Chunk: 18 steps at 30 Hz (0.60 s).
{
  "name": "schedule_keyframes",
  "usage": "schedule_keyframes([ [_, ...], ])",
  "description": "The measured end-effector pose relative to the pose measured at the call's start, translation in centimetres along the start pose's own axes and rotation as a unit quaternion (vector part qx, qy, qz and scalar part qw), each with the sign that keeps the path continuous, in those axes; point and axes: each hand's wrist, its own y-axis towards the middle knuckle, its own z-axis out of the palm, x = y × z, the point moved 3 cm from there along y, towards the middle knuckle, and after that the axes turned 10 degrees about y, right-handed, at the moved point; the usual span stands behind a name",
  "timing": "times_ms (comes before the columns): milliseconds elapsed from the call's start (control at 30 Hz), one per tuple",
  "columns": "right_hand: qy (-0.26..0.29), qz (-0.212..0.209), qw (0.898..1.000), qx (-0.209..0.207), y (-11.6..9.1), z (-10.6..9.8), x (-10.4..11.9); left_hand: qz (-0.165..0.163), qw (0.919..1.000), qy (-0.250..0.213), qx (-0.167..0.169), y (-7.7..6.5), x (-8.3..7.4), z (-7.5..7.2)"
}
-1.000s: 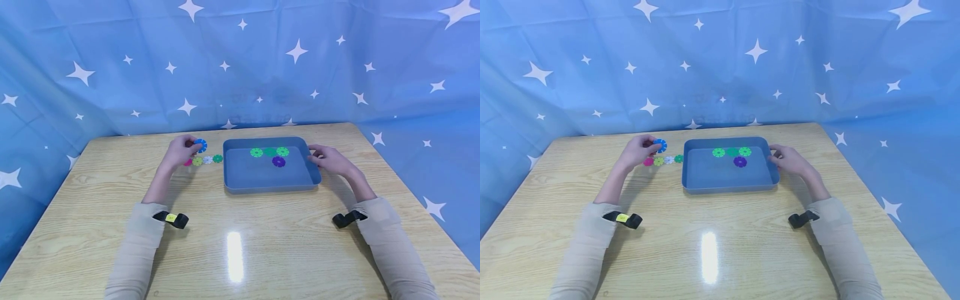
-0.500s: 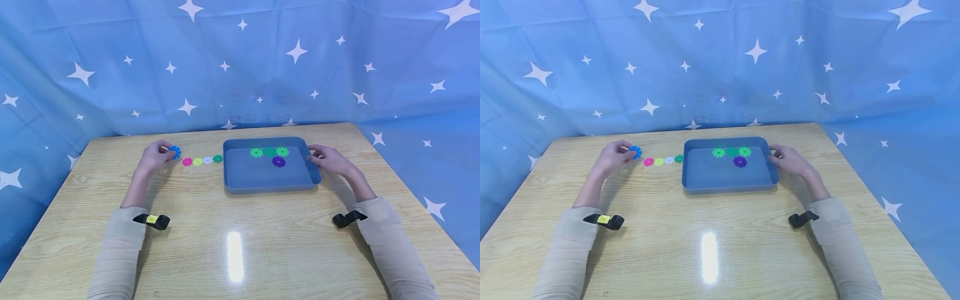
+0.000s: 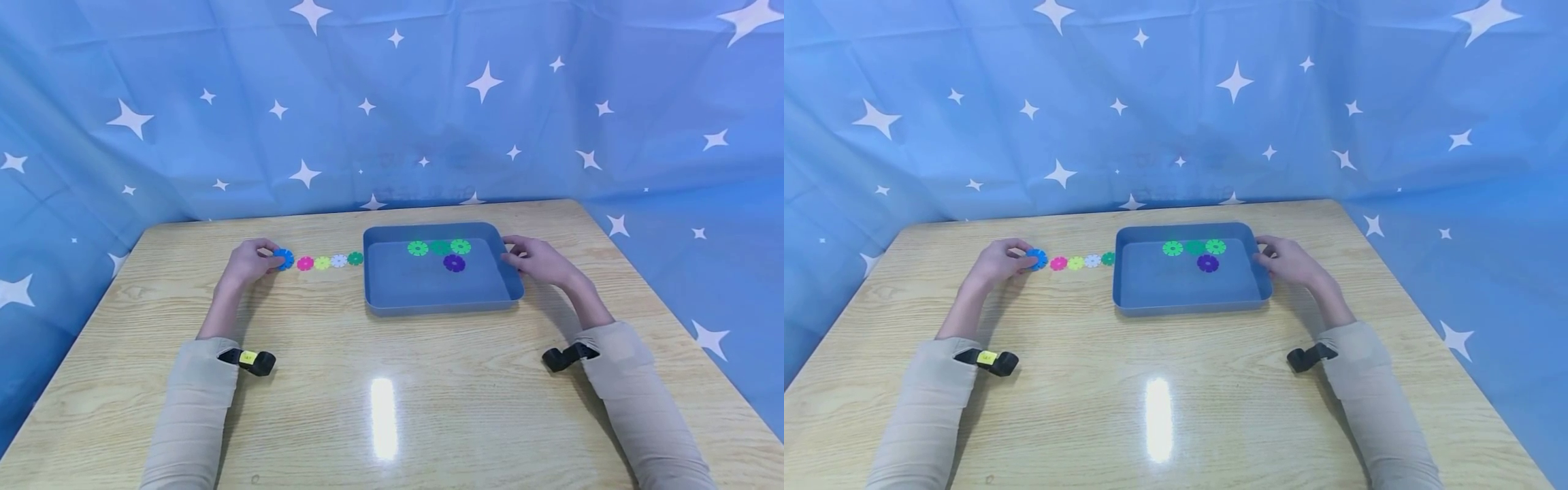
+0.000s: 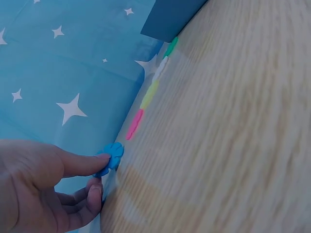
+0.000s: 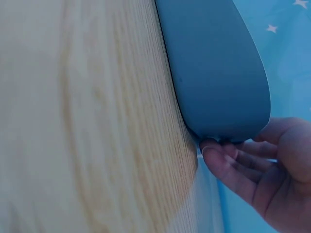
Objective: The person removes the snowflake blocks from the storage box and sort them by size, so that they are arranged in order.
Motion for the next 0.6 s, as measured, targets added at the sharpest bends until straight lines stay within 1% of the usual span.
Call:
schedule_keyframes([
  [133, 0.004, 0.001, 1.000, 0.000, 0.11, -0.01, -0.19, -0.003, 0.9998, 0.017, -0.003, -0.08, 0.03, 0.01],
  [233, 0.004, 0.001, 1.000, -0.001, 0.15, -0.03, -0.24, 0.002, 0.9995, 0.030, -0.006, -0.17, -0.04, 0.01],
  [333, 0.002, 0.000, 1.000, -0.001, 0.13, -0.04, -0.23, 0.006, 0.9994, 0.034, -0.004, -0.24, -0.11, 0.08],
  [467, 0.002, 0.000, 1.000, -0.001, 0.07, -0.05, -0.19, 0.004, 0.9995, 0.033, 0.001, -0.19, -0.15, 0.25],
  [600, 0.001, -0.001, 1.000, -0.002, 0.07, -0.06, -0.22, 0.004, 0.9994, 0.035, -0.005, -0.12, -0.10, 0.26],
])
